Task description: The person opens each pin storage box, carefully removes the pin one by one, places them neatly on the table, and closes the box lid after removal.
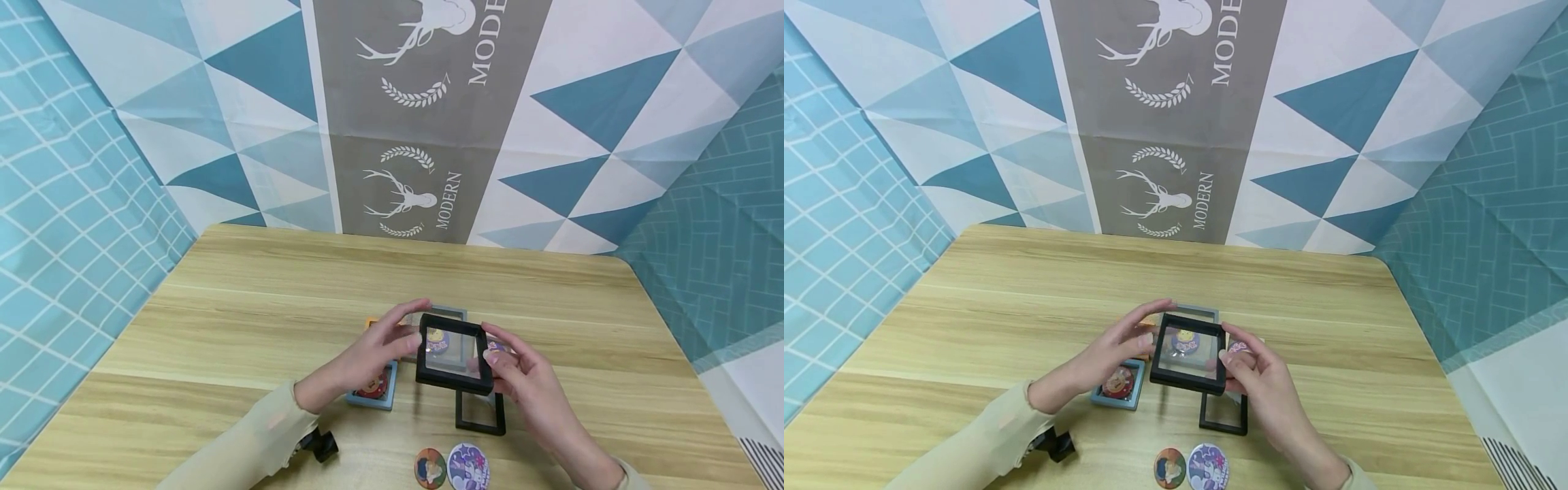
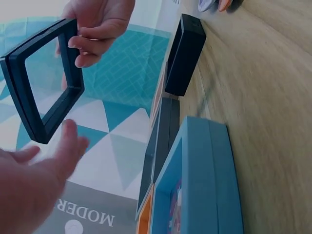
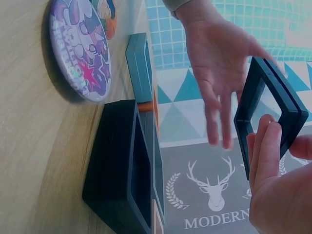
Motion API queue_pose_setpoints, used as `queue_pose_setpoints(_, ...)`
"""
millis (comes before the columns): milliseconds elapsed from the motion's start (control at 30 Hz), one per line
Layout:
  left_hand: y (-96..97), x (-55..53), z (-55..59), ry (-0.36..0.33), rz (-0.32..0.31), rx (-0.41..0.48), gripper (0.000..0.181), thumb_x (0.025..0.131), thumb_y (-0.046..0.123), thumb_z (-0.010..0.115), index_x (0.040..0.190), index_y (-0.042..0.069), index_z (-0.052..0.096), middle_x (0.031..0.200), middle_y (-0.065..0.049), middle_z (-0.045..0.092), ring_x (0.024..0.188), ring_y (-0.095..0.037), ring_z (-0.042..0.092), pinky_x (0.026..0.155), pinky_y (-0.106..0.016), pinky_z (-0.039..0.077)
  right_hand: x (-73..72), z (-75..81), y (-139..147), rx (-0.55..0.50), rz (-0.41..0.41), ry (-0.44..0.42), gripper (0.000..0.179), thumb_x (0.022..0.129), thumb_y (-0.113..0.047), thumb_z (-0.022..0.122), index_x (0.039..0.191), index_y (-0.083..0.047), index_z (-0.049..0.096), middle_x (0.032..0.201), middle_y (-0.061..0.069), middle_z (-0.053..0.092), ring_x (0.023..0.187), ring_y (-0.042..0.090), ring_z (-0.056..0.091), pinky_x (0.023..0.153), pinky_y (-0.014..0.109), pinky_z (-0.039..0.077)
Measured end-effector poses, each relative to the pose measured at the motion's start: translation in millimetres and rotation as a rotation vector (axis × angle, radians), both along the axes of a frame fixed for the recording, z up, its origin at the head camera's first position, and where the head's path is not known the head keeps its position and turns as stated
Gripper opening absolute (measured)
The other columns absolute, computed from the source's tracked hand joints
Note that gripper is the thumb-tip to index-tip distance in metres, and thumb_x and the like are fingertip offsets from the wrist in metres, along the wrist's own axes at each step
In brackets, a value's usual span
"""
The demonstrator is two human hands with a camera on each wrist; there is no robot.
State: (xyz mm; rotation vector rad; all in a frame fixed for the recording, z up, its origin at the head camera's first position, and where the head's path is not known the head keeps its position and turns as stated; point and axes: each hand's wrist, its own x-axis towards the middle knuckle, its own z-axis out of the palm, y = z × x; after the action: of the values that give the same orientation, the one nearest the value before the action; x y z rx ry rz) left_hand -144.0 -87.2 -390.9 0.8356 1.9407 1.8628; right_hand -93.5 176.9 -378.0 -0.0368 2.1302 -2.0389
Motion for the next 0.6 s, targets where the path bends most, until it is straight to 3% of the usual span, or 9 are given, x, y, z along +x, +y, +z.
queue_pose_setpoints(133,0.8,0.3,2.9,-0.084,0.073,-0.066,0.061,0.102,0.036,0.056,0.154,0.016,0.033,0.122,-0.015,0.058,0.089,-0.035,0.067,0.078,-0.056,0.055,-0.5,-1.5,0.2,-0.010,0.004,0.015,0.050,0.101,-0.016,0.059,0.149,-0.009,0.044,0.124,0.025,0.062,0.102,0.022,0.069,0.081,0.034,0.057)
queue_pose_setpoints(233,1.7,0.5,4.0,-0.119,0.081,-0.074,0.057,0.101,0.029,0.060,0.152,0.014,0.037,0.101,-0.012,0.063,0.073,-0.030,0.067,0.073,-0.057,0.055,-0.8,-2.5,0.0,0.004,-0.003,0.019,0.050,0.101,-0.013,0.060,0.148,-0.011,0.044,0.114,0.021,0.067,0.101,0.022,0.069,0.081,0.034,0.058)
queue_pose_setpoints(433,2.3,0.0,5.4,-0.135,0.123,-0.095,0.056,0.098,0.023,0.065,0.148,0.008,0.042,0.092,-0.010,0.065,0.068,-0.022,0.066,0.070,-0.048,0.058,-1.0,-2.6,-1.1,0.081,-0.023,0.000,0.050,0.099,-0.014,0.062,0.147,-0.016,0.048,0.112,0.016,0.067,0.097,0.020,0.066,0.080,0.033,0.057)
queue_pose_setpoints(600,2.5,-0.5,6.0,-0.143,0.135,-0.110,0.056,0.097,0.019,0.067,0.146,0.005,0.044,0.090,-0.009,0.066,0.068,-0.021,0.065,0.059,-0.033,0.053,-0.9,-2.1,-2.1,0.094,-0.033,-0.025,0.051,0.099,-0.016,0.064,0.147,-0.017,0.048,0.109,0.014,0.066,0.097,0.020,0.066,0.079,0.033,0.057)
